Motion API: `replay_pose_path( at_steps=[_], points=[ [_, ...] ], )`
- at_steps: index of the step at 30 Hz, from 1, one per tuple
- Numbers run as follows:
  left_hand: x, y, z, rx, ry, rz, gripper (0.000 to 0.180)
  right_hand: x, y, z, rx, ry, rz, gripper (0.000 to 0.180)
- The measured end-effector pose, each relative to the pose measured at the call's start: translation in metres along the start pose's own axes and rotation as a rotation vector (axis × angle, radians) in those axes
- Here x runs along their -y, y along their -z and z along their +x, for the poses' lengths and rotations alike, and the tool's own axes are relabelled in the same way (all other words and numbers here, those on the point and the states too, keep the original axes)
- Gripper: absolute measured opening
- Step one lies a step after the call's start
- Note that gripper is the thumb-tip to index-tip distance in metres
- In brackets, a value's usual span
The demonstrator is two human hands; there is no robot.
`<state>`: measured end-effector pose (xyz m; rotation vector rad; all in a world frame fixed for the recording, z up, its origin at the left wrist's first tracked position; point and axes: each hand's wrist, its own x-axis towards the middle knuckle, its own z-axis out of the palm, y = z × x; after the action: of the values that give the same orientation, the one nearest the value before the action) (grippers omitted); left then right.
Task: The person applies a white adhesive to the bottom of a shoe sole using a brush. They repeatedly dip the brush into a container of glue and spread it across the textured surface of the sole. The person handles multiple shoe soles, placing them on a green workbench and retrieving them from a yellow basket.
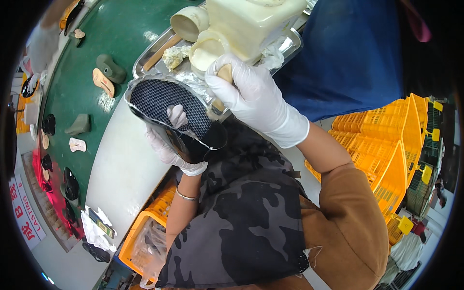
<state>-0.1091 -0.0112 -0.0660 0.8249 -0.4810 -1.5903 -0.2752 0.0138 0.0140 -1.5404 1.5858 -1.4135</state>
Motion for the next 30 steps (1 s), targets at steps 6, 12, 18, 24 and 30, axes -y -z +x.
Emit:
replay_pose_path(
  at_steps=[6,12,18,24,30],
  points=[
    [-0.011,-0.003,-0.006,0.037,-0.046,0.005,0.066,0.021,0.006,0.001,-0.113,0.24,0.047,0.007],
    [0.0,0.023,-0.004,0.293,-0.374,0.277,0.061,0.023,0.006,-0.002,-0.021,0.324,-0.05,0.011],
    [-0.011,0.009,0.011,0.462,-0.981,0.886,0.052,0.036,0.024,-0.005,-0.007,0.39,0.128,0.014],
    [-0.02,0.01,0.016,0.437,-1.017,0.838,0.049,0.029,0.023,-0.013,0.033,0.397,-0.078,0.01],
    [-0.02,0.019,0.006,0.353,-0.905,0.739,0.046,0.039,0.029,-0.018,-0.038,0.163,0.339,0.01]
  ],
)
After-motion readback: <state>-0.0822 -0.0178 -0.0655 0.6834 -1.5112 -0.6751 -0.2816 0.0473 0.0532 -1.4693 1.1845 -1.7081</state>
